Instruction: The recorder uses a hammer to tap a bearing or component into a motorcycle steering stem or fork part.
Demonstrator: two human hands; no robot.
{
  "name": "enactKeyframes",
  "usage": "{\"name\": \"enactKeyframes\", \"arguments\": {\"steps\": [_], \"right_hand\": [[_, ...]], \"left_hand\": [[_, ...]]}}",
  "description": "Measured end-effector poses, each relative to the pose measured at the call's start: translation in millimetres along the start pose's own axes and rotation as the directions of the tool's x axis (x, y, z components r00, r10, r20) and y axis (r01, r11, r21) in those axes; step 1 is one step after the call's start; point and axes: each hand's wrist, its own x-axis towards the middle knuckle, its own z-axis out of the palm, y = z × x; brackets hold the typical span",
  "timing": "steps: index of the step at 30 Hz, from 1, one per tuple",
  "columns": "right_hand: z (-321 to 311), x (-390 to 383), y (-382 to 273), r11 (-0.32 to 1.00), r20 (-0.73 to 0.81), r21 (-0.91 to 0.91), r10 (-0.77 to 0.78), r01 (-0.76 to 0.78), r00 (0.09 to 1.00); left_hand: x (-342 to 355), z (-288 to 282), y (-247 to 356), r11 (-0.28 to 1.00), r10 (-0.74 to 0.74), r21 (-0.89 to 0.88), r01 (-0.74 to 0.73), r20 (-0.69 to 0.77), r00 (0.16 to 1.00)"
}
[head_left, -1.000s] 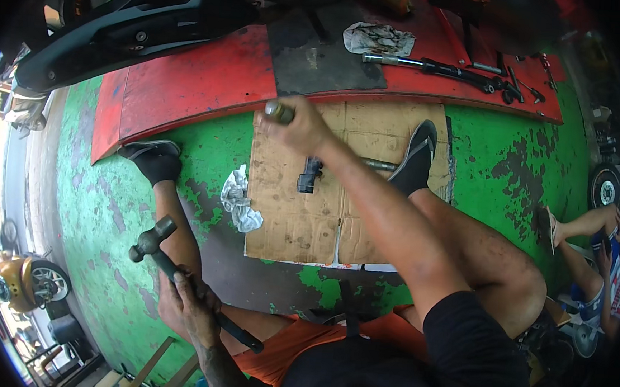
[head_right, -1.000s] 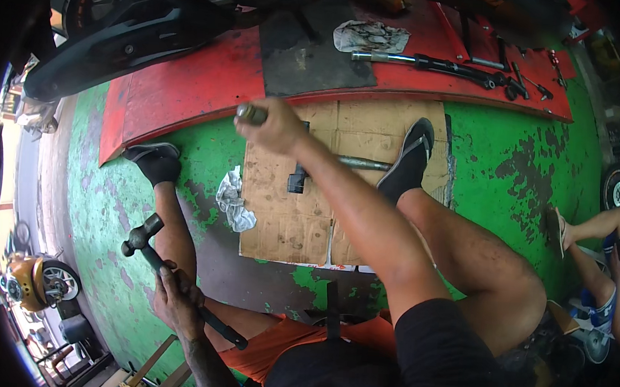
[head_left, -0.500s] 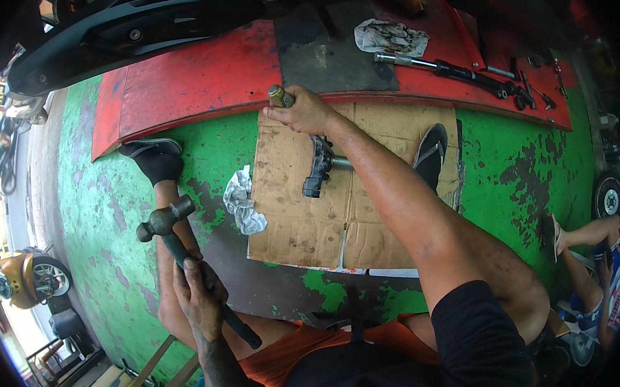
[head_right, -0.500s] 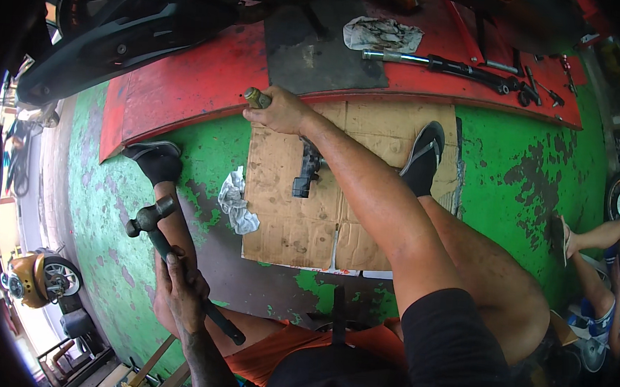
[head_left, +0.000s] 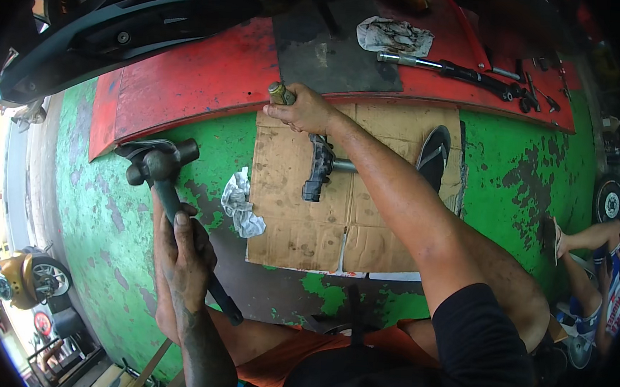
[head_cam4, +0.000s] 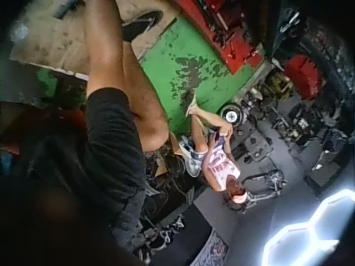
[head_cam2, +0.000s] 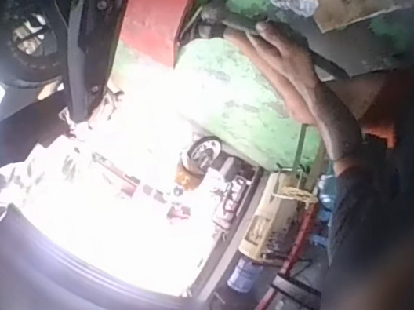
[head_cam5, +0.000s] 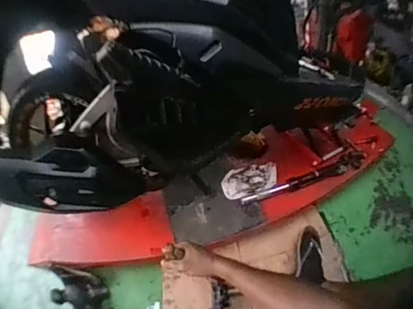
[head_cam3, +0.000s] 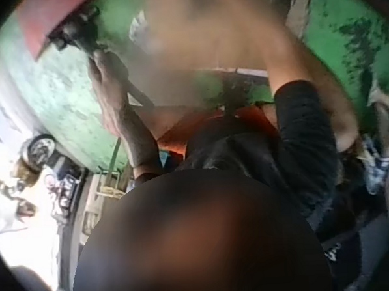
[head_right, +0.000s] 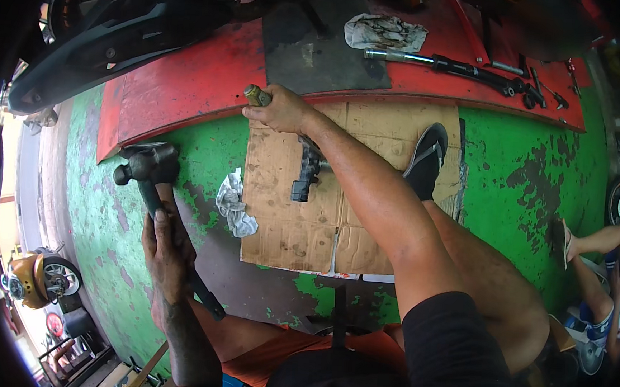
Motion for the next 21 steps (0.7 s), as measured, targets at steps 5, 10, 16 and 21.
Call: {"name": "enactKeyframes", "arguments": {"steps": [5,10,16,21], "right_hand": [[-2.4,1.7,-2.6,0.999,0.009,0.051,0.016,-0.016,1.0],[-1.0,3.0,-4.9,0.997,-0.031,0.073,0.022,-0.02,0.999],[11.4,4.6,3.0,0.994,0.034,-0.109,-0.004,0.008,0.999],[14.7,4.2,-2.0,0.985,0.09,-0.159,-0.052,0.066,0.995]], "left_hand": [[8.0,8.3,15.1,0.998,-0.012,0.057,0.009,0.054,0.998],[16.3,14.7,25.0,0.992,-0.016,0.123,0.007,0.072,0.997],[40.2,0.3,60.2,0.979,0.114,0.174,-0.109,-0.016,0.993],[45.9,2.1,104.3,0.819,0.391,-0.392,-0.419,-0.153,0.908]]}}
